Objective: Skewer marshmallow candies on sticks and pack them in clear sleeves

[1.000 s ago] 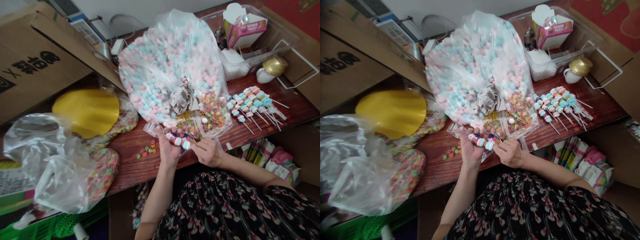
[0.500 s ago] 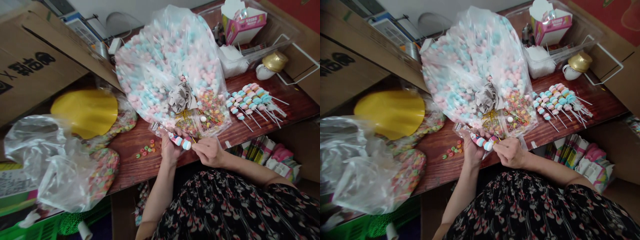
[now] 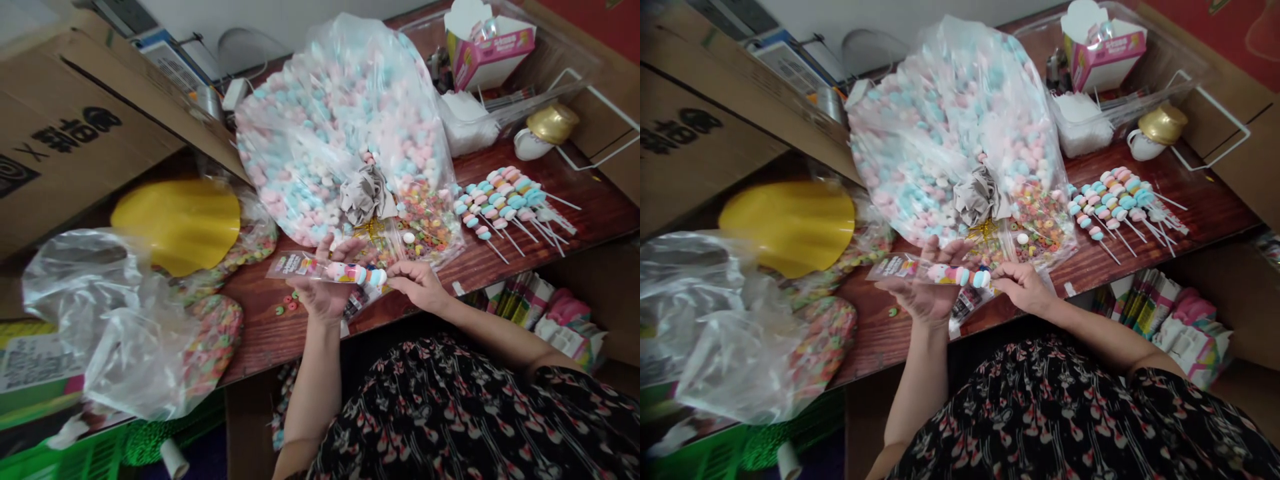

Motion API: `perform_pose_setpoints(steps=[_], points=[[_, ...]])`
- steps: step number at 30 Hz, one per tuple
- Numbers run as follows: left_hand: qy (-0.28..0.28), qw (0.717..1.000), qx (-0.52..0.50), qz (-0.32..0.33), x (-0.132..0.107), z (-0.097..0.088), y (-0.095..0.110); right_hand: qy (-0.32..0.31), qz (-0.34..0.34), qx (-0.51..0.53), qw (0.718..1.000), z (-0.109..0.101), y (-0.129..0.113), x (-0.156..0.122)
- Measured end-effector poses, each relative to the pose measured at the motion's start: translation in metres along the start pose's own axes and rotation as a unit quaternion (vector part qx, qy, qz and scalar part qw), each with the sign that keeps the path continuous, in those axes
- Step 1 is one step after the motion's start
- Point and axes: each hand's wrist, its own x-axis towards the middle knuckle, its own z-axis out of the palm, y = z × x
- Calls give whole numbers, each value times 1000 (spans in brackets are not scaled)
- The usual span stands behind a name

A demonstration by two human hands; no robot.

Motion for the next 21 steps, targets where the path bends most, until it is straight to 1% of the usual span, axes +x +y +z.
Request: perform_pose_setpoints(steps=[3, 6, 8, 10, 12, 14, 18, 19, 20, 21], points=[[31, 999, -6, 32, 5, -7, 4, 5, -7, -30, 1000, 0, 1, -1], [44, 999, -14, 27, 7, -7, 3, 19, -34, -72, 997, 3, 0, -2], [49, 999, -7, 22, 6, -3, 1, 28, -74, -109, 991, 7, 0, -3], [52, 999, -2, 16, 3, 2, -1, 39, -132, -155, 978, 9, 2, -4], [52, 999, -9, 9, 0, 5, -3, 50, -193, -208, 958, 11, 6, -4], [51, 998, -23, -2, -3, 6, -6, 56, -244, -276, 928, 12, 12, -5], [43, 998, -40, -38, -6, 7, -18, 60, -317, -425, 846, 13, 19, -1], [40, 997, -43, -45, -6, 7, -21, 58, -324, -446, 833, 13, 19, 1], [37, 997, -46, -49, -6, 8, -23, 54, -327, -456, 826, 14, 18, 3], [37, 997, -49, -49, -6, 8, -25, 48, -325, -456, 827, 14, 16, 6]])
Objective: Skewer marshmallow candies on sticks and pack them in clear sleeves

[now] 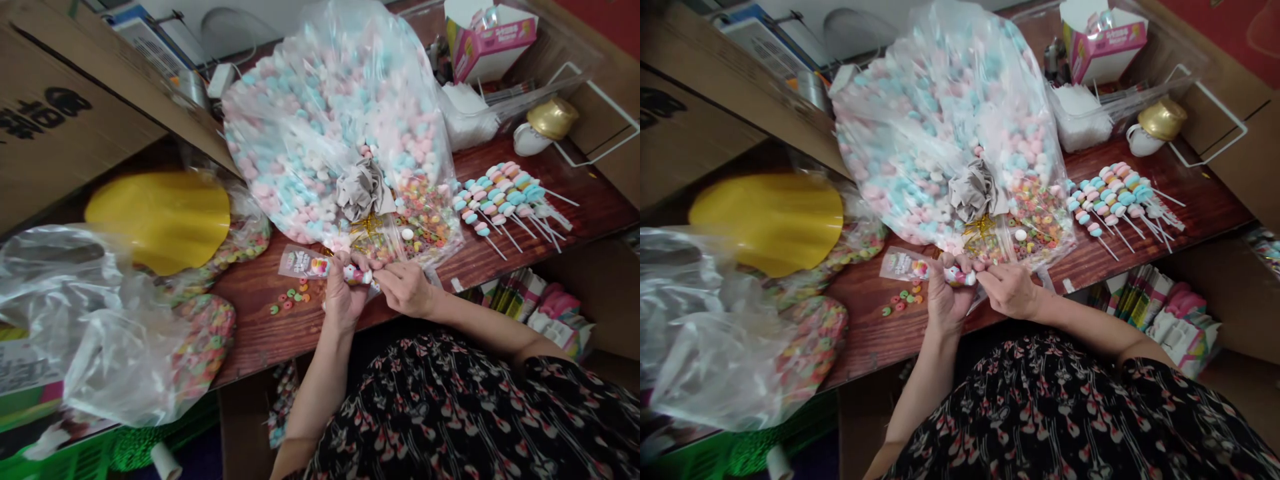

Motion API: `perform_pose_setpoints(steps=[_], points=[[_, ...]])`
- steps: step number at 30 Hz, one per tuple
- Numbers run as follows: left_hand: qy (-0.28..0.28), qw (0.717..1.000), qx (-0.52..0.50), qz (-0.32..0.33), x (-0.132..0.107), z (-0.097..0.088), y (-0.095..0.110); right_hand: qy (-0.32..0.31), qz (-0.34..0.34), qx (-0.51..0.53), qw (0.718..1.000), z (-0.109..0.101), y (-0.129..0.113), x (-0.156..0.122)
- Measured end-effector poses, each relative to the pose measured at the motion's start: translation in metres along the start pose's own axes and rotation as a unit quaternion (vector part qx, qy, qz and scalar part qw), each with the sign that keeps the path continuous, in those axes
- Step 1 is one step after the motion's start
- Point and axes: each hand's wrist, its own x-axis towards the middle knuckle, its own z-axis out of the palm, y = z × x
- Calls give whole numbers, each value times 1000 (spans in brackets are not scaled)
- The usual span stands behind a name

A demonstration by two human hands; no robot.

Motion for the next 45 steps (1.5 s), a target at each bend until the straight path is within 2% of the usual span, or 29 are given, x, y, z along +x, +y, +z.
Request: perform_pose_setpoints(steps=[6, 11, 15, 18, 21, 22, 23, 24, 27, 28, 30, 33, 35, 38, 40, 42, 45], points=[[20, 999, -11, 27, 1, -3, 11, -47, 81, 149, 984, -11, 5, 5], [12, 999, -2, 31, -1, -5, 11, -96, 107, 176, 974, -18, 0, -5], [-11, 1000, 4, 16, -2, -1, 5, -92, 160, 229, 956, -16, -7, -1], [-26, 1000, 8, 6, -4, -2, 6, -97, 229, 342, 906, -16, -6, 5], [-18, 999, 23, -13, -6, -7, 9, -149, 272, 454, 835, -19, -3, 5], [-14, 999, 27, -19, -6, -10, 10, -165, 272, 468, 824, -20, -1, 4], [-10, 999, 30, -25, -6, -12, 11, -173, 264, 463, 828, -22, 0, 2], [-6, 999, 33, -32, -6, -14, 12, -171, 249, 436, 848, -23, 2, 0], [-1, 998, 32, -58, -3, -18, 12, -118, 156, 254, 947, -26, 6, -7], [2, 997, 30, -64, -3, -18, 11, -97, 120, 182, 971, -26, 7, -10], [13, 997, 25, -67, -2, -17, 7, -65, 65, 68, 993, -24, 7, -12], [25, 998, 15, -63, -3, -13, 1, -49, 43, 13, 998, -20, 1, -11], [27, 998, 9, -60, -5, -10, -2, -66, 67, 78, 993, -19, -4, -8], [21, 999, 4, -48, -8, -7, 0, -101, 138, 240, 956, -22, -9, -4], [15, 1000, 2, -25, -8, -7, 6, -99, 169, 287, 938, -24, -9, -3], [16, 1000, -1, 16, -7, -10, 15, -83, 167, 272, 944, -26, -6, -4], [42, 995, -13, 84, -5, -17, 27, -70, 129, 221, 964, -25, -3, -9]])
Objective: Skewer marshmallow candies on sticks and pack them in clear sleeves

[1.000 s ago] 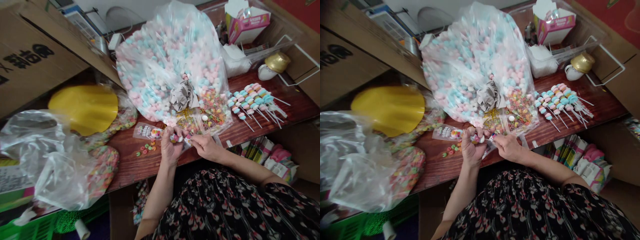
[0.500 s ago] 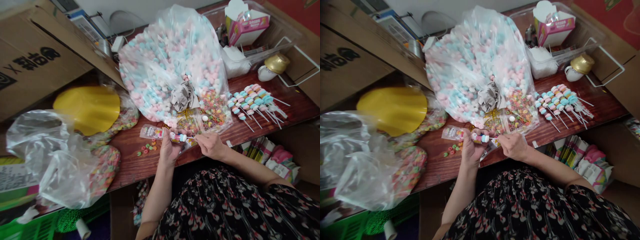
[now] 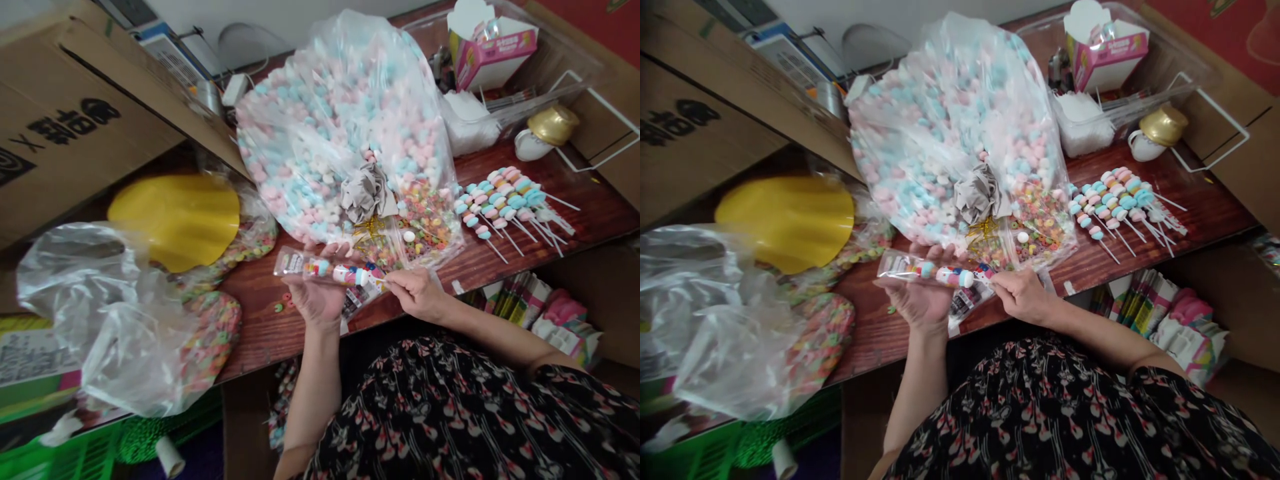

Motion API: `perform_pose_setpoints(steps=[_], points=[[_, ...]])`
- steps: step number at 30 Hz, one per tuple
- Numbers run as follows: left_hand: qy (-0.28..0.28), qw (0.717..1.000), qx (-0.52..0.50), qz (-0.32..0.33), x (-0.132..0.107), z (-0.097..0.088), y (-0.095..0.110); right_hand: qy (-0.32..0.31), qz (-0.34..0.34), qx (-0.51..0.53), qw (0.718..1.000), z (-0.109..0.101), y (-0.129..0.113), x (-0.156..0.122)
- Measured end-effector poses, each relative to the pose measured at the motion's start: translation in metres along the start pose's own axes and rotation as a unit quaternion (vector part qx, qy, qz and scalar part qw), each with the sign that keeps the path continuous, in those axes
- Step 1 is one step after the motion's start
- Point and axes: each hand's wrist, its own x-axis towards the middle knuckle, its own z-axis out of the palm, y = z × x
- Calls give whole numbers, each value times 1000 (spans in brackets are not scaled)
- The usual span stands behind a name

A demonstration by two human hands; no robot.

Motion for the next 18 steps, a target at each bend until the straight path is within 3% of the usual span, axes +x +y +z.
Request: perform_pose_setpoints(steps=[4, 8, 11, 15, 18], points=[[42, 999, -7, 9, 3, -4, 3, 18, -62, -91, 994, 6, 3, -2], [74, 997, -22, -5, 5, -3, -1, 81, -148, -230, 958, 14, 5, -1], [103, 994, -35, -10, 9, -6, -4, 88, -194, -277, 937, 17, 6, 0], [125, 991, -30, -31, 12, -8, -8, 73, -216, -294, 928, 17, 8, 1], [127, 991, -10, -34, 10, -6, -11, 51, -180, -263, 946, 13, 7, 3]])
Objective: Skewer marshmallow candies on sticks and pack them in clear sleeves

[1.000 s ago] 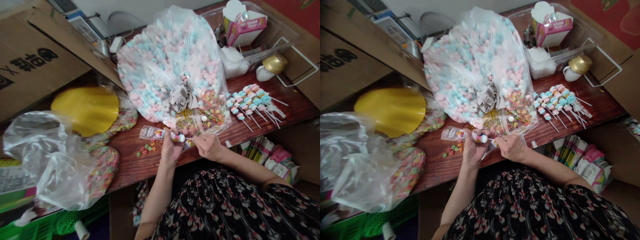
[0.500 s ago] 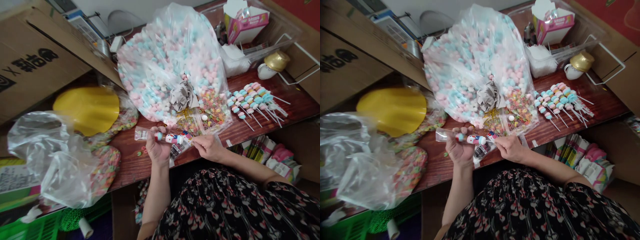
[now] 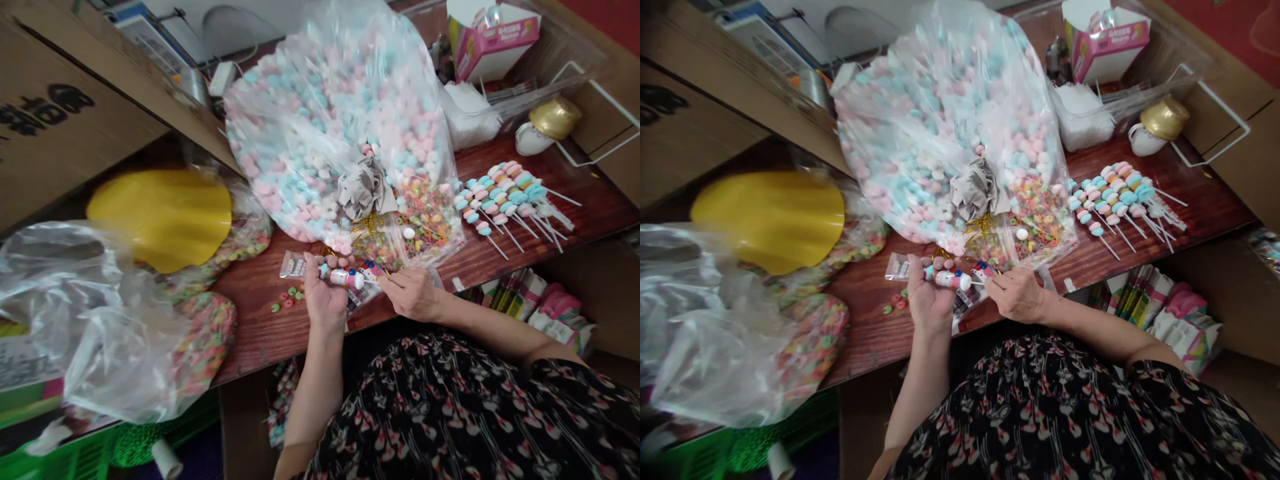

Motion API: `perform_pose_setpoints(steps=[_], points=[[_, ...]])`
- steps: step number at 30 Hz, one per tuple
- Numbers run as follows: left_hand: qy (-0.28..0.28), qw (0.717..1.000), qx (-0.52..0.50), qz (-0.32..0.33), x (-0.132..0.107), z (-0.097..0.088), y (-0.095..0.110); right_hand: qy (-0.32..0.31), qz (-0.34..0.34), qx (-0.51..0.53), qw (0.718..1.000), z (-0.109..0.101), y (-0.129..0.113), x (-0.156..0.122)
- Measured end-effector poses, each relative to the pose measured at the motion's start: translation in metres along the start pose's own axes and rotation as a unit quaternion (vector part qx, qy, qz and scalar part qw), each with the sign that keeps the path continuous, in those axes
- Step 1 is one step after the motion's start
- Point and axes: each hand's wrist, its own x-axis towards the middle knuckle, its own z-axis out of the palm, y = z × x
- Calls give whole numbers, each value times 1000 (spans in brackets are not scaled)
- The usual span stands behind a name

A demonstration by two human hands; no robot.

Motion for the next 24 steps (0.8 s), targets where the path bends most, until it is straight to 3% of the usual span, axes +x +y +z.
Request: perform_pose_setpoints(steps=[5, 11, 16, 20, 24], points=[[-6, 997, 25, 79, 2, -2, 0, -101, 102, 139, 980, -13, -10, 6], [-4, 990, 55, 132, 4, -6, -2, -59, 16, 29, 998, -12, -23, 6], [-29, 996, 18, 78, -3, -1, -4, -70, 48, 30, 996, -5, -16, 5], [-75, 997, 1, 11, -11, 4, -9, -97, 119, 130, 980, -1, -10, 7], [-132, 991, 32, -6, -19, 8, -24, -96, 185, 251, 945, 1, -8, 14]])
